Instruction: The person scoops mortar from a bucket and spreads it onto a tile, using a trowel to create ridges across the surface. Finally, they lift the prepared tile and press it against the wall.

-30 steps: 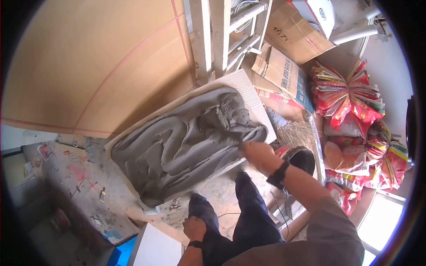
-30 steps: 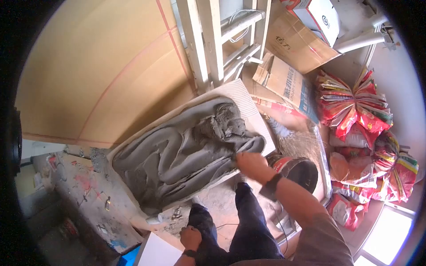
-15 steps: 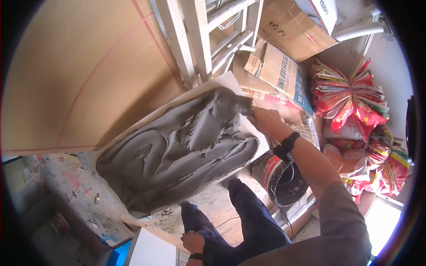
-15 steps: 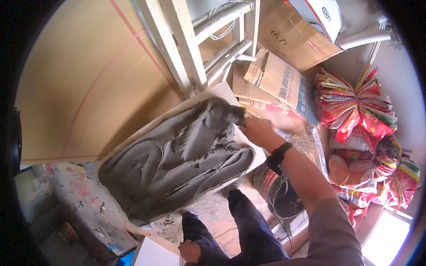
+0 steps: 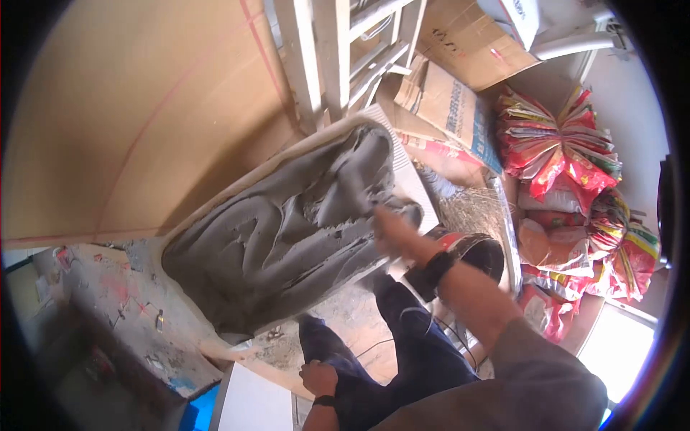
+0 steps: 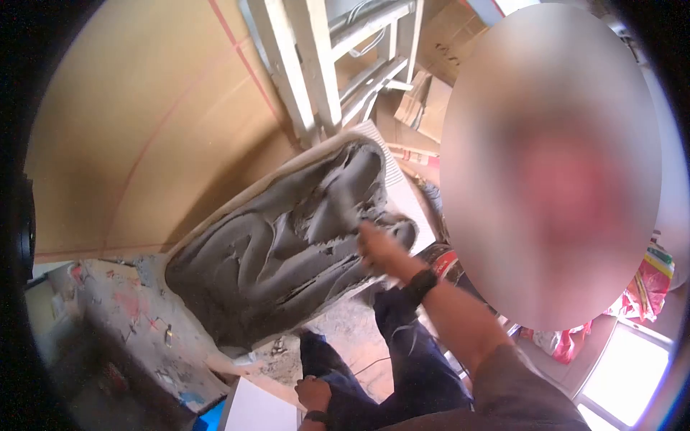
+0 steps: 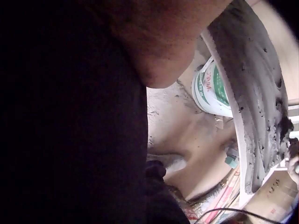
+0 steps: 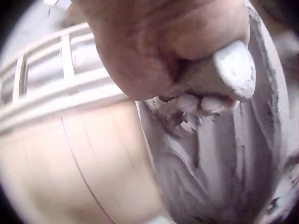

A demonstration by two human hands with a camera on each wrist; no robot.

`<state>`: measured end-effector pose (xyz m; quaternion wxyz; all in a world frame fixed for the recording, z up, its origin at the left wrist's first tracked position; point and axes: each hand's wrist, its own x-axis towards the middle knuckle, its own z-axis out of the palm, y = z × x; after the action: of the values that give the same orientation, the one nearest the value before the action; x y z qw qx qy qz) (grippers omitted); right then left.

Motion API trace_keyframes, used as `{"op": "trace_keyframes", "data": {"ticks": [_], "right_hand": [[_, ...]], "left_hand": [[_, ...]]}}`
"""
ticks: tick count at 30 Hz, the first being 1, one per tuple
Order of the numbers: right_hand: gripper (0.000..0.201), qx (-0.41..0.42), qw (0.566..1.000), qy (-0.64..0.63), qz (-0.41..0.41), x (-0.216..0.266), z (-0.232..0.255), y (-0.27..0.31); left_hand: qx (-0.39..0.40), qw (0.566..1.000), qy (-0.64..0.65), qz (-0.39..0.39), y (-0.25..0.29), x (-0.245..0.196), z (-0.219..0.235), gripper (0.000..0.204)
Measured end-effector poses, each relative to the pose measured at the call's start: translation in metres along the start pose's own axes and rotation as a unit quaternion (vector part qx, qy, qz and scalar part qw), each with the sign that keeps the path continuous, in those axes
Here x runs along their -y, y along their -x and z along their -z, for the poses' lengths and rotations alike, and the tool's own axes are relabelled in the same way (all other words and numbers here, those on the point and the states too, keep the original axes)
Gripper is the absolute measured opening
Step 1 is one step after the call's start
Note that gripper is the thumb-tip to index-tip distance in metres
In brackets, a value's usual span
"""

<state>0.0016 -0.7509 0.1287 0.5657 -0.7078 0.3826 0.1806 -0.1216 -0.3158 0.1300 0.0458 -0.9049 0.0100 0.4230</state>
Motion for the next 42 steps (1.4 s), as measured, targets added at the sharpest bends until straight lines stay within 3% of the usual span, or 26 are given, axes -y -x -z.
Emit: {"op": "trace_keyframes", "data": {"ticks": [1, 2, 4, 5, 6, 7, 8, 10, 13, 15, 17, 20, 21, 24, 25, 28, 29, 30, 32, 35, 39, 42], "right_hand": [[0.043, -0.017, 0.961, 0.198, 0.191, -0.026, -0.022, -0.001], [0.04, -0.009, 0.961, 0.244, 0.129, -0.015, -0.025, 0.0], [0.034, 0.015, 0.947, 0.32, -0.008, 0.024, -0.029, 0.025], [0.034, 0.055, 0.911, 0.409, -0.004, 0.066, -0.002, 0.044], [0.039, -0.003, 0.93, 0.364, -0.047, 0.024, 0.011, 0.029], [0.045, -0.053, 0.945, 0.298, -0.123, 0.034, 0.03, 0.036], [0.047, -0.116, 0.937, 0.31, -0.11, 0.005, 0.044, 0.034], [0.049, -0.14, 0.939, 0.293, -0.113, -0.024, 0.058, 0.05], [0.051, -0.1, 0.95, 0.296, -0.02, -0.068, 0.057, 0.059], [0.054, -0.02, 0.968, 0.252, -0.002, -0.079, 0.043, 0.071], [0.055, -0.02, 0.974, 0.178, -0.136, -0.034, 0.032, 0.093], [0.055, -0.066, 0.933, 0.34, -0.096, -0.062, 0.045, 0.11], [0.056, -0.103, 0.949, 0.282, -0.097, -0.066, 0.051, 0.112], [0.056, -0.105, 0.959, 0.196, -0.176, -0.072, 0.051, 0.126], [0.055, -0.082, 0.961, 0.205, -0.168, -0.087, 0.051, 0.129], [0.055, -0.134, 0.96, 0.161, -0.189, -0.109, 0.054, 0.14], [0.043, -0.13, 0.956, 0.207, -0.164, -0.132, 0.051, 0.138], [0.046, -0.11, 0.959, 0.212, -0.154, -0.13, 0.051, 0.137], [0.053, -0.067, 0.963, 0.221, -0.138, -0.107, 0.049, 0.145], [0.049, -0.057, 0.93, 0.323, -0.165, -0.043, 0.064, 0.152], [0.044, -0.179, 0.934, 0.254, -0.173, -0.088, 0.07, 0.144], [0.029, -0.196, 0.956, 0.217, 0.005, -0.161, 0.046, 0.158]], "left_hand": [[0.016, 1.0, -0.009, -0.02, -0.005, 0.011, -0.008, 0.029], [0.031, 0.998, -0.019, -0.041, -0.01, 0.014, -0.012, 0.03], [0.029, 0.999, -0.008, -0.01, -0.01, -0.001, 0.01, 0.029], [0.03, 0.999, -0.004, 0.01, -0.007, -0.003, 0.021, 0.029], [0.029, 0.999, -0.002, 0.014, -0.006, -0.003, 0.026, 0.028], [0.027, 0.999, 0.001, 0.017, -0.006, -0.004, 0.03, 0.028], [0.027, 0.999, 0.005, 0.02, -0.005, -0.005, 0.031, 0.027], [0.038, 0.999, 0.006, 0.019, -0.009, -0.004, 0.032, 0.027], [0.033, 0.999, 0.004, 0.018, -0.009, -0.012, 0.043, 0.028], [0.031, 0.999, 0.001, 0.014, -0.01, -0.014, 0.047, 0.028], [0.038, 0.999, -0.004, 0.002, -0.013, -0.012, 0.044, 0.029], [0.036, 0.999, -0.021, -0.02, -0.02, -0.002, 0.031, 0.029], [0.037, 0.998, -0.031, -0.028, -0.022, -0.002, 0.031, 0.029], [0.042, 0.997, -0.046, -0.043, -0.022, -0.007, 0.032, 0.029], [0.039, 0.998, -0.043, -0.04, -0.022, -0.008, 0.033, 0.029], [0.032, 0.999, -0.034, -0.022, -0.018, -0.012, 0.041, 0.029], [0.03, 0.999, -0.03, -0.017, -0.018, -0.014, 0.041, 0.029], [0.027, 0.999, -0.033, -0.023, -0.019, -0.013, 0.039, 0.028], [0.025, 0.998, -0.042, -0.036, -0.018, -0.006, 0.034, 0.028], [0.019, 0.999, -0.035, -0.031, -0.019, -0.006, 0.032, 0.028], [0.009, 0.996, -0.074, -0.043, -0.021, -0.011, 0.037, 0.028], [0.012, 0.995, -0.081, -0.05, -0.018, -0.007, 0.034, 0.027]]}}
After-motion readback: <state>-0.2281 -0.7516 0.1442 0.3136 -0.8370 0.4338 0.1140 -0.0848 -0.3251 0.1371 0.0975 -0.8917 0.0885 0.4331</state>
